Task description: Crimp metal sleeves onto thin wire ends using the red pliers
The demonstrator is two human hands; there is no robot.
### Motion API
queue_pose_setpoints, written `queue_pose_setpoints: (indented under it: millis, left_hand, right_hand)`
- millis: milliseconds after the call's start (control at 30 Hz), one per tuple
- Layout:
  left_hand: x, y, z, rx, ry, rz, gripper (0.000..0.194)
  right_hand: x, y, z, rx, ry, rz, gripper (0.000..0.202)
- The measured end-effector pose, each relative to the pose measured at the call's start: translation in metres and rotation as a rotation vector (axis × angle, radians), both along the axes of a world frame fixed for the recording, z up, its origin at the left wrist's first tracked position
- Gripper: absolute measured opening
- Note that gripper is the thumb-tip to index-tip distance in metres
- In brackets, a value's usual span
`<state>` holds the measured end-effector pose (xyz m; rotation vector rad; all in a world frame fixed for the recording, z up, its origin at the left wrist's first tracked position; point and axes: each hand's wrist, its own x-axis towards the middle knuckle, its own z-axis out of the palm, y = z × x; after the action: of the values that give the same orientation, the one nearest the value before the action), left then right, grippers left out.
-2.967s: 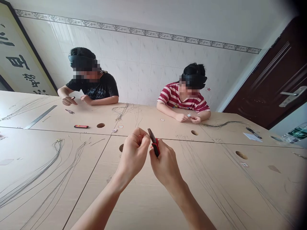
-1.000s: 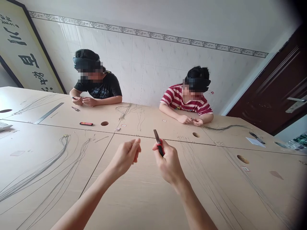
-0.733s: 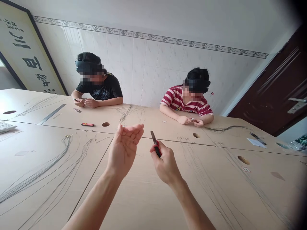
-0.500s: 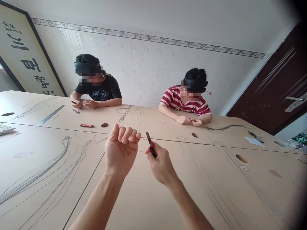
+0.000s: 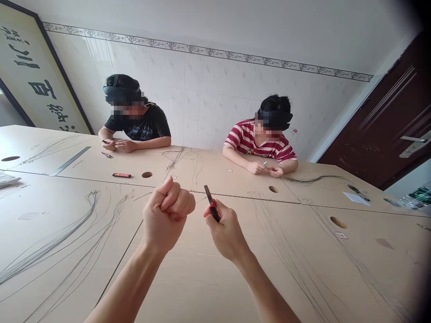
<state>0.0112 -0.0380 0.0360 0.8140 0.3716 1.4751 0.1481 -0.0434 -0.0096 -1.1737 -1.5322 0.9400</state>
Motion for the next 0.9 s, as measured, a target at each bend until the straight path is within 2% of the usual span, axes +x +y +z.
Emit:
queue_pose_setpoints:
  millis: [267,400,633,733,833,900]
  left_hand:
    - [-0.005,0.003,-0.004,0.126,0.258,0.034,0.051]
    - [-0.007,-0.001,-0.004,0.117,0.241,-0.035,0.052]
    - [-0.007,-0.002,-0.007,0.017,0.219,0.044,0.05]
    - [-0.009,-0.002,-0.009,0.015,0.422,0.179,0.048]
    - [-0.012,-0.005,-0.012,0.002,0.8,0.354,0.043]
    - [-0.012,-0.007,-0.014,-0.014,1.042,0.354,0.046]
  right_hand:
    - [0.004,0.001,-0.005,-0.011,-0.052,-0.04,0.01]
    - [0.004,0.0,-0.003,-0.041,-0.05,-0.031,0.011]
    - [0.004,0.005,-0.007,-0.016,-0.056,-0.015,0.011]
    - [0.001,0.005,-0.013,0.027,-0.088,-0.033,0.011]
    - [-0.003,0.004,-0.017,0.095,-0.171,-0.06,0.014]
    - [-0.004,0.005,-0.018,0.137,-0.218,-0.081,0.016]
